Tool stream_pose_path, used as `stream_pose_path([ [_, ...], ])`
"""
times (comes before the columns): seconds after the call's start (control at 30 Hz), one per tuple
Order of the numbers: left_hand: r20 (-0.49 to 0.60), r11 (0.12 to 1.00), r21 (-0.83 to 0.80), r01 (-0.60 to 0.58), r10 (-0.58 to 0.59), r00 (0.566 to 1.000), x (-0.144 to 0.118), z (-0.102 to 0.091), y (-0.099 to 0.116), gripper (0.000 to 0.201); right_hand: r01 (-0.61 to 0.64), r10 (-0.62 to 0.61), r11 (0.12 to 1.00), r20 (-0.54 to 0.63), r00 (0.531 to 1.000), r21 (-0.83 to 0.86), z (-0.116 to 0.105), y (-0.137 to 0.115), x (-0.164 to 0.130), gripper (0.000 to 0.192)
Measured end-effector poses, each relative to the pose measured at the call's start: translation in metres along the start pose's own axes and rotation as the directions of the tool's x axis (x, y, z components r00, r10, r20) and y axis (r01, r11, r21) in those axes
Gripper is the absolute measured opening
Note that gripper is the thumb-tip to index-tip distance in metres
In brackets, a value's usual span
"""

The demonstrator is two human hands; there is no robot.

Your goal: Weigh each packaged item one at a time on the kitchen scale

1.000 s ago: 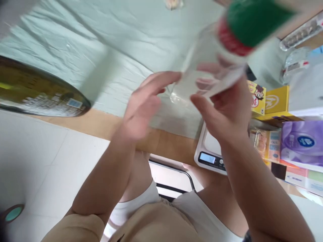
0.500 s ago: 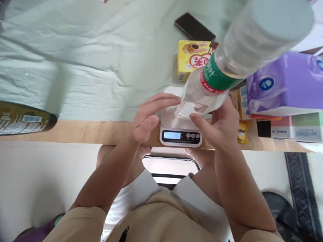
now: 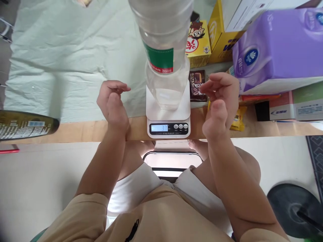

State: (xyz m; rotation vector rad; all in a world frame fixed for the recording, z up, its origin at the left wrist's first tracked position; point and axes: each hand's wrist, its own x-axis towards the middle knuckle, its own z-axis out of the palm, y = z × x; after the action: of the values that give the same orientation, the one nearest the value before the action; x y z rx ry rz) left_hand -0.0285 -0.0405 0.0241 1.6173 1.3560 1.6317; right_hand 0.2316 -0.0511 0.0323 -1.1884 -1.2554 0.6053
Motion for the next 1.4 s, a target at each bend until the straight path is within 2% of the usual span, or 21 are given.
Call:
stream_pose_path([
  [0.1, -0.080, 0.998, 0.058, -0.014, 0.019, 0.997, 0.000, 0.004, 0.002, 0.061, -0.003, 0.003, 0.998, -0.005, 1.000, 0.067, -0.006, -0.004, -0.003, 0.061],
  [0.23, -0.119, 0.996, 0.082, 0.033, -0.023, 0.993, -0.001, 0.013, 0.002, 0.069, 0.017, -0.017, 1.000, 0.031, 0.999, -0.005, -0.008, -0.007, -0.006, 0.061],
  [0.33, -0.131, 0.996, 0.051, 0.077, -0.070, 0.989, 0.000, 0.017, 0.000, 0.054, 0.023, -0.026, 0.999, 0.050, 0.998, 0.042, -0.005, -0.008, -0.008, 0.055],
  [0.47, -0.094, 0.998, 0.060, 0.013, -0.007, 0.996, 0.004, 0.013, -0.002, 0.024, 0.008, -0.013, 0.996, 0.051, 0.999, 0.094, -0.002, -0.011, -0.009, 0.046],
  [0.63, -0.022, 0.999, 0.044, -0.014, 0.014, 1.000, 0.005, 0.007, -0.001, 0.030, -0.040, 0.032, 0.995, 0.089, 0.996, 0.090, -0.001, -0.014, -0.011, 0.036],
  [0.8, 0.032, 0.992, 0.042, 0.118, -0.120, 0.992, 0.005, 0.011, -0.003, 0.019, -0.060, 0.048, 0.989, 0.092, 0.995, 0.132, 0.002, -0.011, -0.011, 0.031],
  [1.0, 0.010, 0.989, 0.107, 0.105, -0.106, 0.994, 0.010, 0.016, -0.005, 0.032, -0.090, 0.078, 0.989, 0.104, 0.992, 0.118, 0.000, -0.011, -0.010, 0.041],
  [1.1, 0.029, 0.997, 0.050, 0.066, -0.068, 0.997, 0.013, 0.018, 0.003, 0.037, -0.104, 0.090, 0.986, 0.112, 0.990, 0.131, -0.003, -0.014, -0.010, 0.042],
  [1.23, -0.011, 0.996, -0.074, 0.058, -0.059, 0.998, 0.021, 0.025, 0.025, 0.040, -0.109, 0.092, 0.988, 0.155, 0.984, 0.105, -0.006, -0.016, -0.010, 0.042],
  [1.27, 0.032, 0.990, -0.115, 0.075, -0.072, 0.997, 0.023, 0.027, 0.031, 0.043, -0.111, 0.095, 0.989, 0.161, 0.982, 0.094, -0.006, -0.015, -0.010, 0.044],
  [1.33, 0.200, 0.975, -0.179, 0.129, -0.092, 0.975, 0.028, 0.031, 0.041, 0.061, -0.109, 0.096, 0.991, 0.161, 0.982, 0.075, -0.006, -0.014, -0.010, 0.045],
  [1.4, 0.382, 0.965, -0.173, 0.199, -0.121, 0.916, 0.032, 0.035, 0.046, 0.081, -0.105, 0.092, 0.992, 0.162, 0.982, 0.072, -0.007, -0.013, -0.010, 0.043],
])
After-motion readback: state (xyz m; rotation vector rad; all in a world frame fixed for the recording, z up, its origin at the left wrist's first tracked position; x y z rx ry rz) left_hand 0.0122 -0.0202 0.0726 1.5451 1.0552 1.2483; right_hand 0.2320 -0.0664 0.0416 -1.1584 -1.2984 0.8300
